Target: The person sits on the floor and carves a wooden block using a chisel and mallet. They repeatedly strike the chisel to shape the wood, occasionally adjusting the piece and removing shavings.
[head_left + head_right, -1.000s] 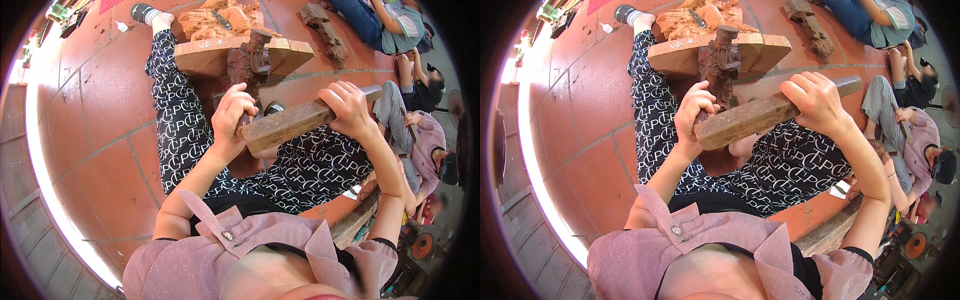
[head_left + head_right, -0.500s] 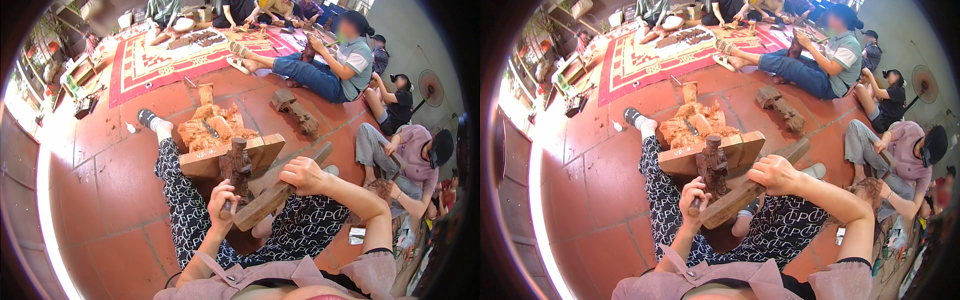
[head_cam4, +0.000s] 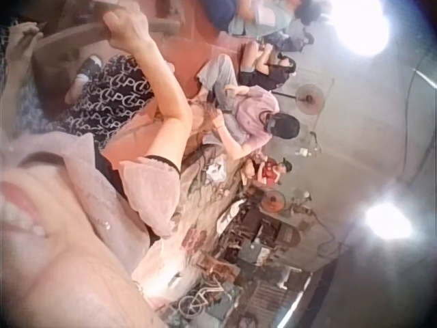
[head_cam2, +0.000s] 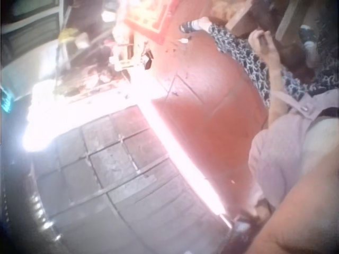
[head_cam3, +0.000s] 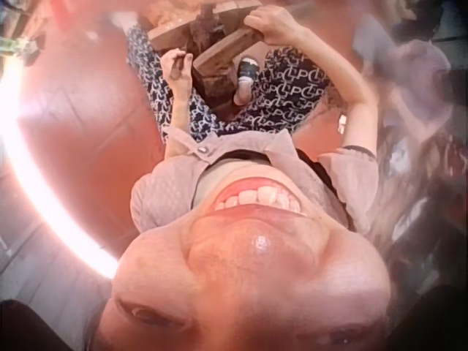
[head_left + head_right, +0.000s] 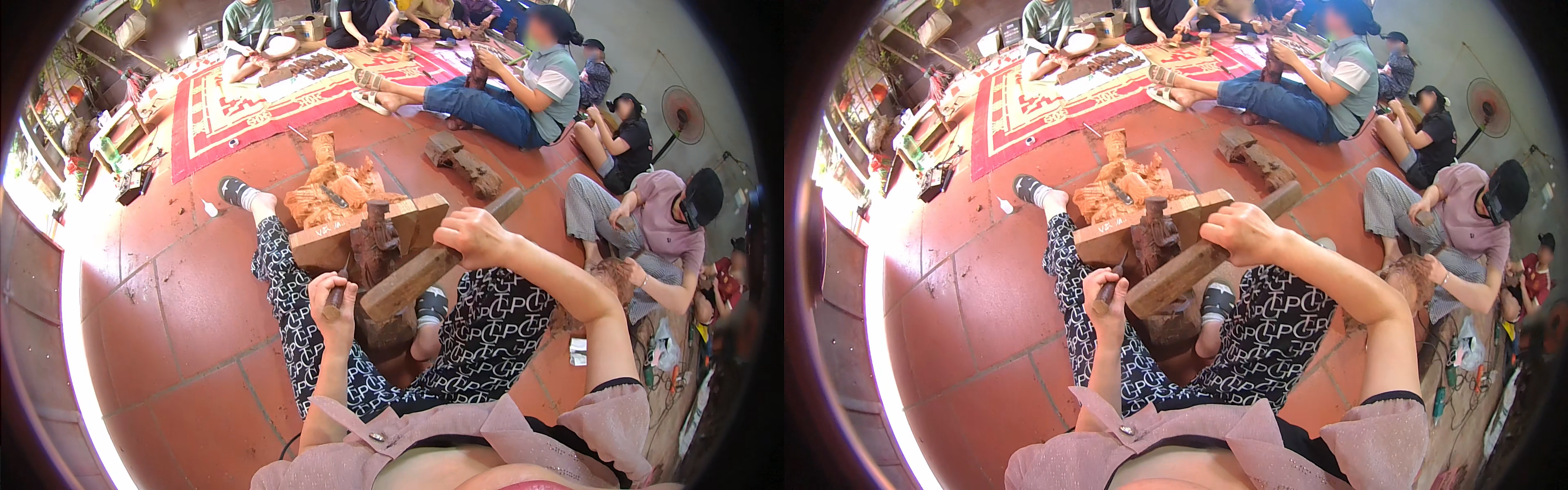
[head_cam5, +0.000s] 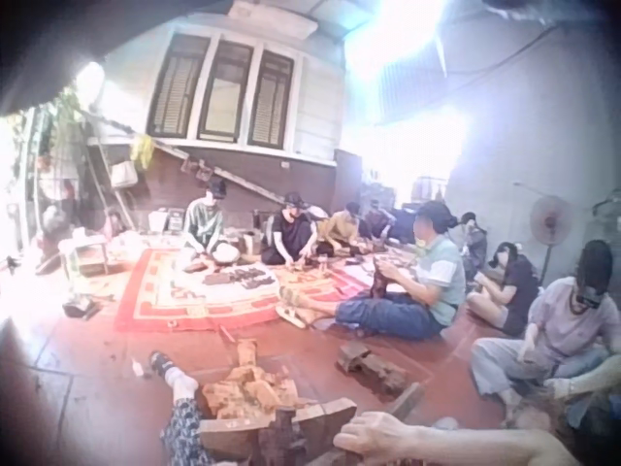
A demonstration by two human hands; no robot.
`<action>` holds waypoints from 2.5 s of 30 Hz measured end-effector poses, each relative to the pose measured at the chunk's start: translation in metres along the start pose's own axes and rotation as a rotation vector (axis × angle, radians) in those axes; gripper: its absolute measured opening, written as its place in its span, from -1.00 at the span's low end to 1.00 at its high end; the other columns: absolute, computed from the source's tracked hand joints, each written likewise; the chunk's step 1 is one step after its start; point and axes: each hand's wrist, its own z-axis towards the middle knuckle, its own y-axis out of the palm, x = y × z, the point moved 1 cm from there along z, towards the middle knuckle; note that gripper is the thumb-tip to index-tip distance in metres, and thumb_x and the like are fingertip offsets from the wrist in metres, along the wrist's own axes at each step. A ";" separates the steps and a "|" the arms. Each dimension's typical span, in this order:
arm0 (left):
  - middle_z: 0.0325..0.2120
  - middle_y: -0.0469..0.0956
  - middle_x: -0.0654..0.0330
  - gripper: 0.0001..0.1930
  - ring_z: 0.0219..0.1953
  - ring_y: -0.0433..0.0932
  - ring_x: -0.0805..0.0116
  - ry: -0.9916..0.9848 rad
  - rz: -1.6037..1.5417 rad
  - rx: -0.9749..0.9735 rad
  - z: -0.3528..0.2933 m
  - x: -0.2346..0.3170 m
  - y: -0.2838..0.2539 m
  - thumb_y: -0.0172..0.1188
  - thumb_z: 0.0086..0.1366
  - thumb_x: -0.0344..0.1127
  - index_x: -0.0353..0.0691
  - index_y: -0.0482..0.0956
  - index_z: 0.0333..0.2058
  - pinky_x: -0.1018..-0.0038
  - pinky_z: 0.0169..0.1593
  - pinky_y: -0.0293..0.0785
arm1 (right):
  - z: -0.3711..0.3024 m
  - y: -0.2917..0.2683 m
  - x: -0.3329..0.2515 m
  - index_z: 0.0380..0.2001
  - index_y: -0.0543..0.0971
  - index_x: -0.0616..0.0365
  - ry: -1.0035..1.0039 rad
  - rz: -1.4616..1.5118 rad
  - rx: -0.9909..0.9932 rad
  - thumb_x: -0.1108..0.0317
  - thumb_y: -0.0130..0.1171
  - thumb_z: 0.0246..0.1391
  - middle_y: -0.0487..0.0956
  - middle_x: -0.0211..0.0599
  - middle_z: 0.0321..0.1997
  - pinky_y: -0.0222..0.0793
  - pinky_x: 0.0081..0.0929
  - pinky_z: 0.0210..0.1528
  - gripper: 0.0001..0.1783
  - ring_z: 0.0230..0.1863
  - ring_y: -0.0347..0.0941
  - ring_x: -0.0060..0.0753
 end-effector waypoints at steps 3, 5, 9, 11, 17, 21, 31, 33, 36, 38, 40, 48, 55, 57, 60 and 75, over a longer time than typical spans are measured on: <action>-0.17 0.51 0.08 -0.77 -0.07 0.50 0.18 -0.079 -0.040 -0.001 -0.002 0.003 -0.004 0.42 0.15 -0.44 -0.27 0.55 -0.26 0.35 0.07 0.42 | 0.019 -0.016 -0.017 -0.46 0.43 0.05 -0.085 -0.038 0.026 0.45 0.29 -0.43 0.42 -0.38 -0.48 0.41 -0.30 -0.29 -0.66 -0.36 0.47 -0.21; -0.16 0.51 0.08 -0.76 -0.06 0.50 0.19 -0.054 -0.004 0.009 -0.003 -0.004 -0.010 0.42 0.16 -0.42 -0.27 0.56 -0.24 0.35 0.07 0.43 | 0.035 -0.028 -0.029 -0.46 0.43 0.05 -0.164 -0.067 0.069 0.44 0.30 -0.47 0.39 -0.40 -0.49 0.41 -0.33 -0.31 -0.64 -0.39 0.45 -0.24; -0.14 0.52 0.08 -0.75 -0.07 0.50 0.19 -0.121 -0.002 0.041 -0.005 -0.016 -0.026 0.41 0.17 -0.39 -0.29 0.56 -0.22 0.35 0.06 0.43 | 0.067 -0.037 -0.046 -0.45 0.43 0.04 -0.286 -0.061 0.125 0.42 0.31 -0.46 0.38 -0.42 -0.49 0.40 -0.35 -0.33 -0.64 -0.40 0.43 -0.26; -0.15 0.52 0.08 -0.76 -0.11 0.51 0.19 -0.208 0.035 0.066 -0.006 -0.025 -0.035 0.40 0.18 -0.40 -0.31 0.57 -0.22 0.35 0.03 0.44 | 0.080 -0.027 -0.046 -0.45 0.43 0.03 -0.295 0.003 0.085 0.41 0.31 -0.41 0.40 -0.42 -0.48 0.40 -0.33 -0.31 -0.66 -0.37 0.45 -0.26; -0.21 0.52 0.11 -0.78 -0.15 0.52 0.27 -0.170 0.045 0.149 0.000 -0.027 -0.057 0.37 0.17 -0.48 -0.34 0.58 -0.20 0.42 -0.02 0.46 | 0.114 0.029 -0.005 -0.43 0.43 0.05 -0.295 0.123 -0.010 0.39 0.29 -0.32 0.43 -0.36 -0.45 0.39 -0.27 -0.27 -0.70 -0.35 0.46 -0.21; -0.20 0.50 0.13 -0.77 -0.15 0.52 0.28 -0.151 0.166 0.213 0.003 -0.026 -0.065 0.36 0.17 -0.51 -0.34 0.58 -0.19 0.41 0.00 0.46 | 0.117 0.048 0.039 -0.42 0.46 0.07 -0.249 0.122 -0.132 0.40 0.26 -0.28 0.49 -0.32 -0.38 0.41 -0.19 -0.19 -0.74 -0.29 0.49 -0.12; -0.24 0.51 0.11 -0.74 -0.19 0.49 0.25 -0.074 0.306 0.057 0.020 -0.008 -0.012 0.41 0.16 -0.37 -0.33 0.55 -0.23 0.35 -0.03 0.43 | 0.088 -0.006 0.010 -0.44 0.43 0.10 -0.388 0.397 0.158 0.41 0.38 -0.45 0.47 -0.31 -0.41 0.44 -0.19 -0.24 -0.60 -0.27 0.50 -0.13; -0.24 0.51 0.07 -0.73 -0.15 0.50 0.20 0.035 0.249 0.041 0.031 -0.007 0.004 0.43 0.14 -0.37 -0.31 0.54 -0.25 0.34 0.00 0.42 | 0.080 -0.011 0.015 -0.44 0.42 0.11 -0.375 0.369 0.174 0.41 0.35 -0.41 0.48 -0.31 -0.40 0.44 -0.21 -0.25 -0.63 -0.26 0.50 -0.14; -0.25 0.51 0.04 -0.74 -0.13 0.52 0.16 0.157 0.126 0.039 0.046 -0.007 0.029 0.44 0.12 -0.40 -0.31 0.52 -0.30 0.32 0.02 0.42 | 0.073 -0.013 0.025 -0.42 0.45 0.10 -0.310 0.304 0.213 0.41 0.32 -0.36 0.49 -0.32 -0.38 0.41 -0.21 -0.15 -0.67 -0.25 0.51 -0.16; -0.28 0.51 0.05 -0.76 -0.16 0.54 0.16 0.182 0.109 0.024 0.051 -0.006 0.039 0.43 0.10 -0.45 -0.31 0.52 -0.32 0.33 0.01 0.43 | 0.072 -0.009 0.032 -0.44 0.42 0.05 -0.298 0.230 0.298 0.36 0.32 -0.42 0.44 -0.37 -0.42 0.37 -0.28 -0.20 -0.64 -0.31 0.47 -0.22; -0.28 0.52 0.05 -0.75 -0.17 0.54 0.16 0.162 0.058 0.019 0.053 -0.002 0.052 0.42 0.05 -0.49 -0.30 0.52 -0.33 0.33 0.00 0.44 | 0.069 -0.002 0.036 -0.46 0.41 0.02 -0.266 0.168 0.330 0.34 0.31 -0.43 0.42 -0.40 -0.44 0.32 -0.33 -0.18 -0.65 -0.33 0.45 -0.26; -0.23 0.53 0.03 -0.77 -0.13 0.52 0.16 0.159 0.118 -0.093 0.053 0.020 0.035 0.30 0.10 -0.42 -0.32 0.55 -0.25 0.35 0.03 0.42 | 0.066 -0.001 0.037 -0.45 0.45 0.02 -0.172 0.111 0.258 0.46 0.32 -0.46 0.46 -0.42 -0.42 0.28 -0.34 -0.01 -0.63 -0.28 0.47 -0.31; -0.02 0.49 0.01 -0.81 -0.02 0.53 0.27 0.034 -0.011 -0.001 0.031 0.000 -0.011 0.27 0.27 -0.47 -0.32 0.56 -0.15 0.43 0.02 0.51 | 0.097 0.005 0.005 -0.46 0.44 0.00 -0.256 0.067 0.120 0.46 0.28 -0.42 0.43 -0.41 -0.45 0.27 -0.29 0.05 -0.68 -0.30 0.46 -0.31; 0.02 0.46 0.01 -0.82 -0.01 0.52 0.28 0.037 -0.077 0.011 0.025 -0.020 -0.020 0.25 0.29 -0.47 -0.31 0.57 -0.14 0.44 0.03 0.51 | 0.106 0.006 0.000 -0.45 0.45 -0.01 -0.234 0.011 0.141 0.44 0.28 -0.42 0.45 -0.42 -0.43 0.27 -0.25 0.05 -0.68 -0.27 0.47 -0.31; 0.01 0.47 0.00 -0.77 0.04 0.49 0.23 0.016 -0.088 -0.022 0.028 -0.003 -0.033 0.27 0.23 -0.47 -0.31 0.56 -0.13 0.40 0.11 0.43 | 0.112 0.010 0.005 -0.42 0.48 -0.02 -0.173 -0.058 0.194 0.41 0.28 -0.41 0.48 -0.43 -0.39 0.28 -0.23 0.04 -0.67 -0.24 0.48 -0.31; -0.11 0.52 0.08 -0.76 -0.19 0.65 0.32 -0.201 -0.348 0.017 0.005 -0.072 -0.025 0.22 0.36 -0.40 -0.41 0.51 -0.07 0.43 -0.03 0.65 | 0.071 -0.057 -0.022 -0.33 0.57 0.03 0.478 -0.315 0.685 0.39 0.40 -0.31 0.62 -0.32 -0.35 0.42 -0.28 -0.08 -0.65 -0.22 0.57 -0.14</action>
